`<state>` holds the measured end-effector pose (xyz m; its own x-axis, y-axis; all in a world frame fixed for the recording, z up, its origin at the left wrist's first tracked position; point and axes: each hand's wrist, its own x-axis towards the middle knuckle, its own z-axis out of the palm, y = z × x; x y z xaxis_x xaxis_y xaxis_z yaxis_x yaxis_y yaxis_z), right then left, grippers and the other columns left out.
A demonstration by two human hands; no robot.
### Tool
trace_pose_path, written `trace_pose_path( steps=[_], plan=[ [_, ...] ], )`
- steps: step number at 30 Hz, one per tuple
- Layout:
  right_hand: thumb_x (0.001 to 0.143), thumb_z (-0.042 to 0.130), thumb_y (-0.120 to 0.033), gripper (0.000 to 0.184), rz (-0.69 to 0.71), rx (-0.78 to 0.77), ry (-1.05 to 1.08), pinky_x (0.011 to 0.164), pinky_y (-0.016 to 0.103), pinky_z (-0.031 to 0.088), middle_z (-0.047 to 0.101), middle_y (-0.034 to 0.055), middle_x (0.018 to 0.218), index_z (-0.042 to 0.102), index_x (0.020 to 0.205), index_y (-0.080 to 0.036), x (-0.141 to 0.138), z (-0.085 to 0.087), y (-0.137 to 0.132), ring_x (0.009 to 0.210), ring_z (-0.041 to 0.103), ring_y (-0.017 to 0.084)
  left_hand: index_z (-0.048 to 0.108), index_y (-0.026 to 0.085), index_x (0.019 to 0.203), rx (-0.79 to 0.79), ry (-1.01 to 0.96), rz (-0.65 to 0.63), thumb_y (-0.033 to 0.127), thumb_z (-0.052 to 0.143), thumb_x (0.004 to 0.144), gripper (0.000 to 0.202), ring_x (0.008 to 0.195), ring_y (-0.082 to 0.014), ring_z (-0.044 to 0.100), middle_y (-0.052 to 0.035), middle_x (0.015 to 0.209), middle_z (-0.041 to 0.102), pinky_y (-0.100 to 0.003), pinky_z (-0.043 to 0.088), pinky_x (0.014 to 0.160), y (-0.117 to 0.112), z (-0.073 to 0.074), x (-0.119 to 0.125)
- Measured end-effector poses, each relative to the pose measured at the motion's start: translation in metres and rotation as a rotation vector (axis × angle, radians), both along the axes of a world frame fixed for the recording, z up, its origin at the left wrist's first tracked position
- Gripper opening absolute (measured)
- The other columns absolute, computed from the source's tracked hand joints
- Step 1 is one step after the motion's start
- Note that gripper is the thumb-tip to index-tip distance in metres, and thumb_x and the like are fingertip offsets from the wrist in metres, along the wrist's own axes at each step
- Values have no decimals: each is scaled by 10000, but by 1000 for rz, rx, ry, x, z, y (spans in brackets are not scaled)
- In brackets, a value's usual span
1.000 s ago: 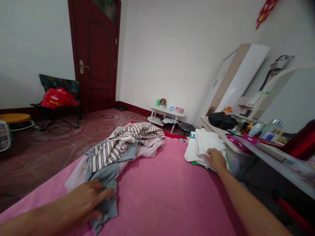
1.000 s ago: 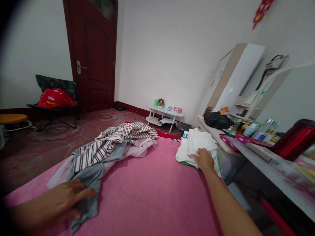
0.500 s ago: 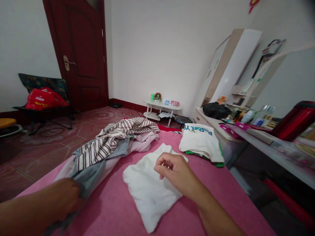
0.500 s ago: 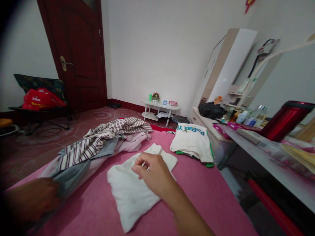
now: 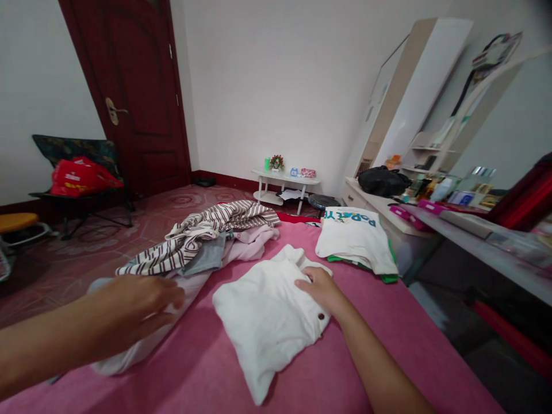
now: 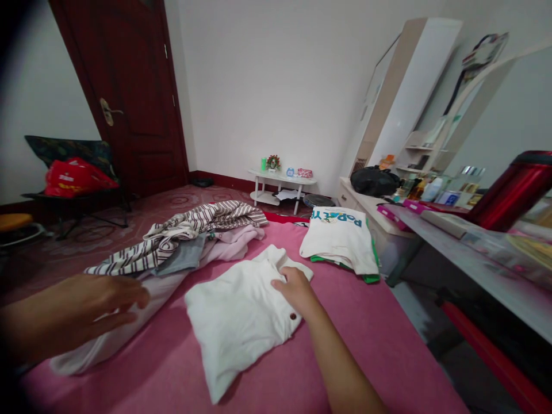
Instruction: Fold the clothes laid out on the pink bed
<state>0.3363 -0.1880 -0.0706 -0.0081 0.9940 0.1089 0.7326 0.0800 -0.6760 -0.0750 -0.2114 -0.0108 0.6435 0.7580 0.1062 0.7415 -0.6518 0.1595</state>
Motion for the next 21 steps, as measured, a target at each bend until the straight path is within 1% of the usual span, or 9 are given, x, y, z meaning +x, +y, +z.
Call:
trace_pose_path(
  steps=[2,5,6,8,10,13,16,19,21],
  plan=[
    [755,552,-278,149,49,56,203,575,225,357,597,-10,688,608,724,-144,-30,17,-16,650,513,135,659,238,941,-41,3,-53,312,459,925,214,817,-196,627,-16,918,677,-299,446,727,5,21,40],
    [800,542,-255,134,205,96,369,585,213,373,634,-8,750,637,815,-161,-91,42,-59,667,534,124,610,218,1100,-33,-224,-86,372,407,951,295,980,-196,586,-46,1087,640,-297,435,858,10,41,76],
    [806,554,-251,115,340,86,355,604,209,382,646,-16,764,647,809,-183,-110,49,-74,683,547,122,593,219,1139,-39,-304,-78,403,412,947,322,1023,-201,569,-48,1130,626,-300,430,892,12,44,83],
    [829,576,-293,110,831,-7,302,657,199,408,680,-38,838,670,869,-250,-137,61,-100,758,591,125,585,222,1160,-107,-397,-55,446,402,944,361,1055,-206,560,-39,1160,619,-307,431,916,17,42,90],
    [837,600,-343,156,1081,-71,234,719,192,425,691,-45,950,673,966,-293,-144,68,-111,836,614,126,603,215,1133,-222,-384,-70,461,402,940,371,1008,-199,582,-33,1115,639,-299,449,887,21,31,93],
    [746,714,-387,498,816,-43,58,810,234,434,610,0,1201,574,1217,-305,-122,66,-102,900,610,148,620,206,1102,-334,-285,-219,440,440,927,343,957,-186,600,-42,1061,656,-279,462,852,19,7,91],
    [567,833,-413,755,571,-100,-263,831,322,433,567,52,1210,546,1251,-274,-95,54,-84,948,595,226,588,230,1184,-262,-253,-254,404,411,948,342,1087,-199,556,-57,1166,617,-299,419,949,6,-11,82],
    [606,816,-382,592,491,-131,-404,818,327,425,580,50,1118,602,1140,-240,-89,53,-83,980,588,246,590,229,1161,-93,-278,-118,413,463,923,327,1138,-222,516,-71,1216,572,-319,401,969,-10,-14,69],
    [704,750,-374,490,434,-45,-362,820,311,421,579,30,1136,578,1149,-265,-98,60,-93,990,589,222,636,204,974,-49,-248,-49,410,476,914,267,977,-204,573,-66,1043,619,-290,439,842,-19,-12,61]
  ],
)
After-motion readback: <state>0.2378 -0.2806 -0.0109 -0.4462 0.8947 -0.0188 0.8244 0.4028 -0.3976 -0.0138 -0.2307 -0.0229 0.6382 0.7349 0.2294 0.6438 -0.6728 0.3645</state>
